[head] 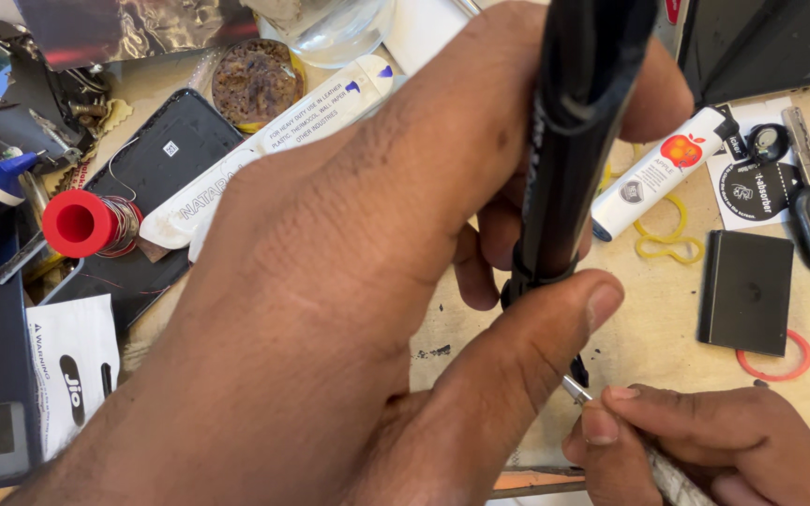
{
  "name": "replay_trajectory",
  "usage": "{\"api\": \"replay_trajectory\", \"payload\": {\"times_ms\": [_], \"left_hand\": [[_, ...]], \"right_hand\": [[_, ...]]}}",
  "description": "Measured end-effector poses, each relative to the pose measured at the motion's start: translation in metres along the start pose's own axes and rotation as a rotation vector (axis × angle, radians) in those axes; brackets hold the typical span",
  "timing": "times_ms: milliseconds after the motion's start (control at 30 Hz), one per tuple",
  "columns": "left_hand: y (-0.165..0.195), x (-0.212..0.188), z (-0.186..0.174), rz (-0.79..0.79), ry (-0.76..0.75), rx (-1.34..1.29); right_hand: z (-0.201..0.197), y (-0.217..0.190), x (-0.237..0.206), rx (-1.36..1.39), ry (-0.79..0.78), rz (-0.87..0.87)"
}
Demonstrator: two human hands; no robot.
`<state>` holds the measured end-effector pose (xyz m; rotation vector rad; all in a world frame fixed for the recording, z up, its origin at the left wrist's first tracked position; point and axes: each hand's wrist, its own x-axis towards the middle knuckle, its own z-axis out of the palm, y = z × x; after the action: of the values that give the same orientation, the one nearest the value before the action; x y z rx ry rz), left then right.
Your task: The person pries open the shell of a wireless earbud using a small blade, then uses a soldering iron to solder a wire contact on the opened earbud while holding it steady with a probe. The person works over a cluttered electronics repair workbench.
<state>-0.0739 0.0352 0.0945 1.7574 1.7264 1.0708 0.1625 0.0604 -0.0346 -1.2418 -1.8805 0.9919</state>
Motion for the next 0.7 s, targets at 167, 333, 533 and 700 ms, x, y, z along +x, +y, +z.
{"api": "replay_trajectory", "payload": {"times_ms": [167,333,533,700], "left_hand": [[0.002,0.002,-0.002,0.007,-0.019,-0.016],[-0.002,-0.002,0.0,0.009,-0.02,-0.015],[-0.005,-0.004,-0.001,0.011,-0.02,-0.012],[0.015,0.011,-0.001,0.12,-0.037,-0.025]], "right_hand": [[-0.002,-0.007,-0.001,-0.018,-0.003,0.003],[0.0,-0.016,-0.001,-0.059,-0.016,0.071],[0.002,-0.025,0.0,-0.023,0.009,0.097],[0.001,-0.029,-0.001,0.008,0.016,0.089]]}}
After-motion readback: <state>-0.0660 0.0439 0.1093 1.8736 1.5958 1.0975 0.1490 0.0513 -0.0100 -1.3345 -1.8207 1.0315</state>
